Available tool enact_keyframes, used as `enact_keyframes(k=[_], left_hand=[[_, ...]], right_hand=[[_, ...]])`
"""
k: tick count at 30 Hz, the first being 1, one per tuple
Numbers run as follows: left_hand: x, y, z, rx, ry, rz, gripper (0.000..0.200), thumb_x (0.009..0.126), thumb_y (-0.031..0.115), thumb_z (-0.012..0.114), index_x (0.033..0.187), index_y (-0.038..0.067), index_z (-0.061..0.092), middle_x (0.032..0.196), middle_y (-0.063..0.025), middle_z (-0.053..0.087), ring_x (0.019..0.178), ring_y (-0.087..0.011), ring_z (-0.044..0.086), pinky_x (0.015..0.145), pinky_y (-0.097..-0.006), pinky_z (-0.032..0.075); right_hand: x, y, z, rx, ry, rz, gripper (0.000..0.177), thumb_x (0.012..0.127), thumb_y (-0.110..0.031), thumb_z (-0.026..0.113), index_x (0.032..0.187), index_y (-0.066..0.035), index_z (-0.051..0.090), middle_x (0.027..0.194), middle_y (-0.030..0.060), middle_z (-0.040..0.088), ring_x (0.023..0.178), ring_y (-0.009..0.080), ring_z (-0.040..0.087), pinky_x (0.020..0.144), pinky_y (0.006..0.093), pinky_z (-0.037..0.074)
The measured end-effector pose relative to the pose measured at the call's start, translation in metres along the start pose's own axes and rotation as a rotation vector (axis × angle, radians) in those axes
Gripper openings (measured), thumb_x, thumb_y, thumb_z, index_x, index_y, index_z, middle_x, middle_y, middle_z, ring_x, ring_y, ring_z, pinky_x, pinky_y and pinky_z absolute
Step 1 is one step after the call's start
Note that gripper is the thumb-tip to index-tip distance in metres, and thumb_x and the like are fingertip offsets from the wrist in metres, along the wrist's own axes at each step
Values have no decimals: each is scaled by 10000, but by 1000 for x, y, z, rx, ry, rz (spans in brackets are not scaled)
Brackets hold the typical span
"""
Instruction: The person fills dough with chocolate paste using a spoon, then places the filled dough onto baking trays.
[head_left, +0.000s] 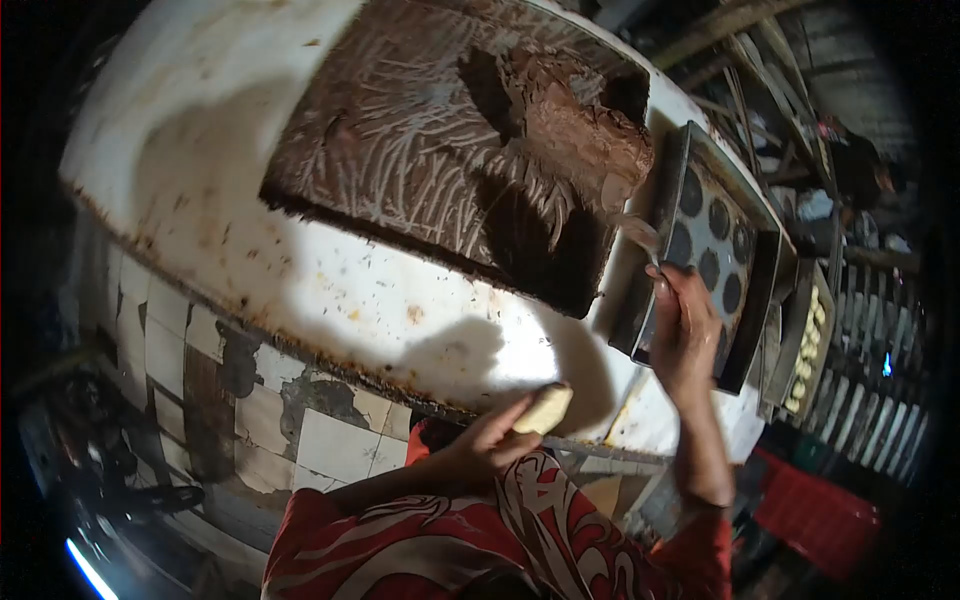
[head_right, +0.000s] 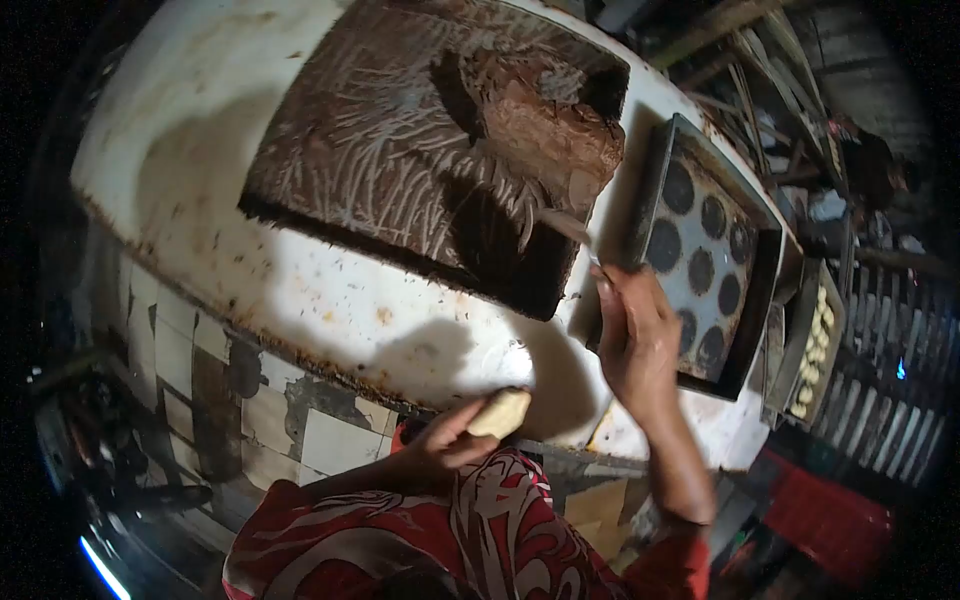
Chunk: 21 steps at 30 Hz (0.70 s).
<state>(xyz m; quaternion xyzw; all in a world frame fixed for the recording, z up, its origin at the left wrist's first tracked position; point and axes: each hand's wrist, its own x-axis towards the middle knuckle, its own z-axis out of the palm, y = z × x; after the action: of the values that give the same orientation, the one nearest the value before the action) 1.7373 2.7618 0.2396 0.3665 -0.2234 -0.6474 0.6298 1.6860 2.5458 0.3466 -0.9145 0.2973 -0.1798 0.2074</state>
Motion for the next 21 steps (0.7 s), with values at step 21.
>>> enact_keyframes(k=[21], left_hand=[[18, 51, -101, -67, -136, -363, 404, 958, 131, 375, 1328, -30, 347, 1297, -141, 449, 1169, -195, 458, 989, -304, 353]], right_hand=[[41, -31, 35, -12, -654, 19, 103, 850, -78, 541, 838, -22, 627, 716, 111, 627, 566, 165, 605, 462, 322, 500]])
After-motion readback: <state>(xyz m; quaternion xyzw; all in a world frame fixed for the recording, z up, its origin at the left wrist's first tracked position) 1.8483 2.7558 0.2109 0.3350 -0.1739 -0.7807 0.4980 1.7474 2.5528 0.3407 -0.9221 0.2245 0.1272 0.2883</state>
